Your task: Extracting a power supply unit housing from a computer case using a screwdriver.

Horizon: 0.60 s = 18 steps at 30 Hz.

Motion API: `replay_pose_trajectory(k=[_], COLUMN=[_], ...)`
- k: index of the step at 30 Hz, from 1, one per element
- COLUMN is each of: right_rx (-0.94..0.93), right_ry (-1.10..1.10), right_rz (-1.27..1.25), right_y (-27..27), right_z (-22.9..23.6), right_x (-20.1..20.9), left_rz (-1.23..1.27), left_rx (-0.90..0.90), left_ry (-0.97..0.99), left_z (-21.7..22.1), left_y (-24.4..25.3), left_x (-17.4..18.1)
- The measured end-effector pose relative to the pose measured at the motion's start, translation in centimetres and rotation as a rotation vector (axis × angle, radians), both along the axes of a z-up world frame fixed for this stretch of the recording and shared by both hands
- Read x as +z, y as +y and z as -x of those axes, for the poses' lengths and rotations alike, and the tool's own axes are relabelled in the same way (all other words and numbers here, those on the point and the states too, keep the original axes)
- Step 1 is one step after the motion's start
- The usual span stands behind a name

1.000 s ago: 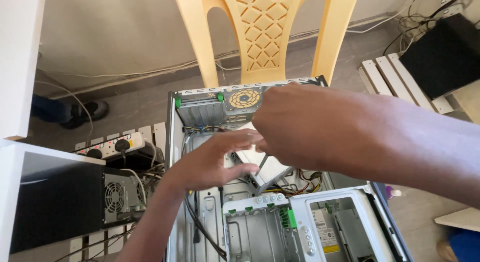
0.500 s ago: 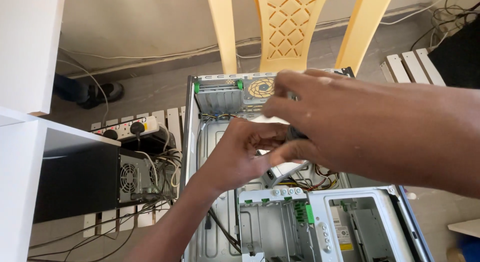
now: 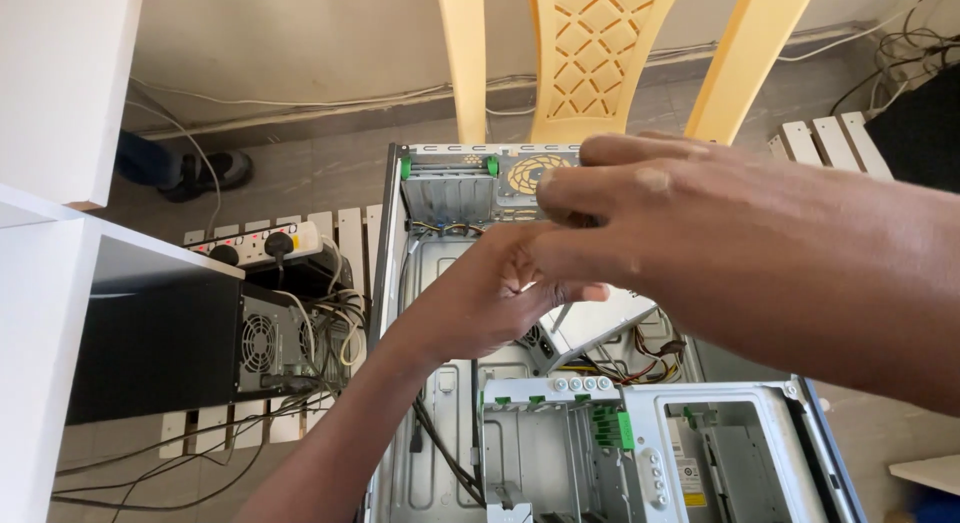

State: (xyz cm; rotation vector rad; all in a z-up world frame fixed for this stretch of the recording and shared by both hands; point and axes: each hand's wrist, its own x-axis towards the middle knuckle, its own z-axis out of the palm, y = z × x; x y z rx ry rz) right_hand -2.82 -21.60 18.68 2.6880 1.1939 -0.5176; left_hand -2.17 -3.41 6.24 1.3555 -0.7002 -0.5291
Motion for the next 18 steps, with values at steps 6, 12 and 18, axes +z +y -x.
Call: replay_pose_trajectory(k=[6, 12, 18], right_rx=[-0.514, -0.432, -0.09], right_ry=[0.092, -0.328, -0.372], right_rz=[0.283, 0.424, -0.218], right_y=[2.1, 1.4, -1.1], right_z=[0.5, 0.7, 0.4], right_x=[1.8, -1.2, -1.6], left_rz=[-0.1, -0.235, -0.14], left_rx=[0.254, 0.42, -0.015], left_ry=[-0.196, -0.465, -0.223], left_z=[1.1, 0.6, -0.3], left_y=[0.0, -0.5, 0.9], left_x=[1.3, 0.8, 0.9])
